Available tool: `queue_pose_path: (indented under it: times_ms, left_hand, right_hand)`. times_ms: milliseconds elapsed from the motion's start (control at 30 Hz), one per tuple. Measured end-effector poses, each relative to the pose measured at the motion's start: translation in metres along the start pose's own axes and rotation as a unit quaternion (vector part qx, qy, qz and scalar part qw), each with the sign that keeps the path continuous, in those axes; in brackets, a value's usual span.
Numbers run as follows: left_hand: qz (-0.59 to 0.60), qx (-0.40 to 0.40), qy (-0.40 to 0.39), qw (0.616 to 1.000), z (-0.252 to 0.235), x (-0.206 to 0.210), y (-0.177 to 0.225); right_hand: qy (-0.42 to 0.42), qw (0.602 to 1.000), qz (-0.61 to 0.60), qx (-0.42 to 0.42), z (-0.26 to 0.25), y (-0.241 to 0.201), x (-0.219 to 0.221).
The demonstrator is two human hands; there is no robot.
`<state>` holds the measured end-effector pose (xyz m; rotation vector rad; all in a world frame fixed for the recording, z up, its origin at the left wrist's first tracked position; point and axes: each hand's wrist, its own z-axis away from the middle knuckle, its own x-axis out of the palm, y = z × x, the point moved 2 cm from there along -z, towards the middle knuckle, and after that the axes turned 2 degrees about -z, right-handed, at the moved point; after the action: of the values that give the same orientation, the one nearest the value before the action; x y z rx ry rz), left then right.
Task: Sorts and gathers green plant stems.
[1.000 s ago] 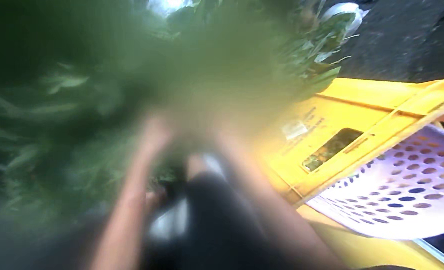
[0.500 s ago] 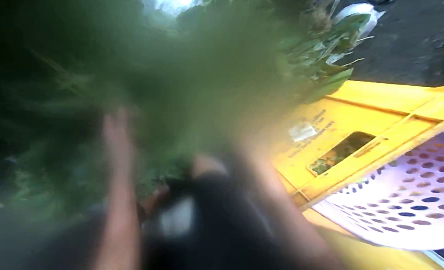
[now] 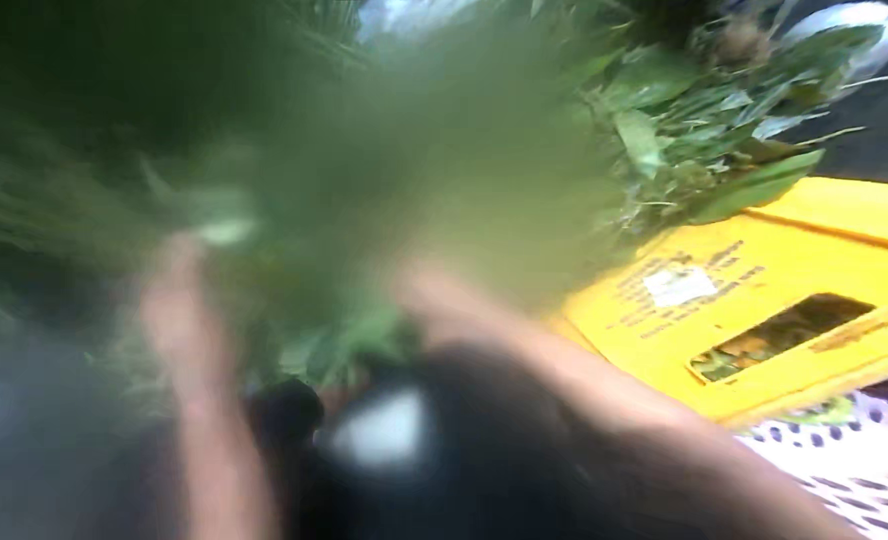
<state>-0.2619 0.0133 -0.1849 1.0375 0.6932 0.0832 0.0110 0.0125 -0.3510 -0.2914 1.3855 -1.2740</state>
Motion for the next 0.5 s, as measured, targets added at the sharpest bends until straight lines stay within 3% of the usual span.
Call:
queue_pose_path:
  times_ms: [133, 233, 333, 400, 500]
  left_hand:
    - [0.126, 0.054, -0.012, 0.99, 0.003, -0.057, 0.027]
    - [0.19, 0.07, -0.031, 0.979, 0.012, -0.066, 0.04]
    - [0.059, 0.105, -0.109, 0.987, 0.019, -0.044, 0.04]
    - [-0.06, 0.154, -0.155, 0.974, 0.025, -0.029, 0.037]
    - [-0.072, 0.206, -0.126, 0.968, 0.029, -0.023, 0.042]
  right_hand:
    - [0.005, 1.0, -0.01, -0.008, 0.005, 0.002, -0.004]
    - [0.023, 0.999, -0.031, -0.02, 0.005, -0.001, -0.01]
    - [0.04, 0.997, -0.065, -0.018, 0.01, -0.011, -0.013]
    - [-0.025, 0.996, -0.087, -0.017, 0.012, -0.018, -0.016]
    - [-0.097, 0.994, -0.04, -0.017, 0.006, -0.018, -0.02]
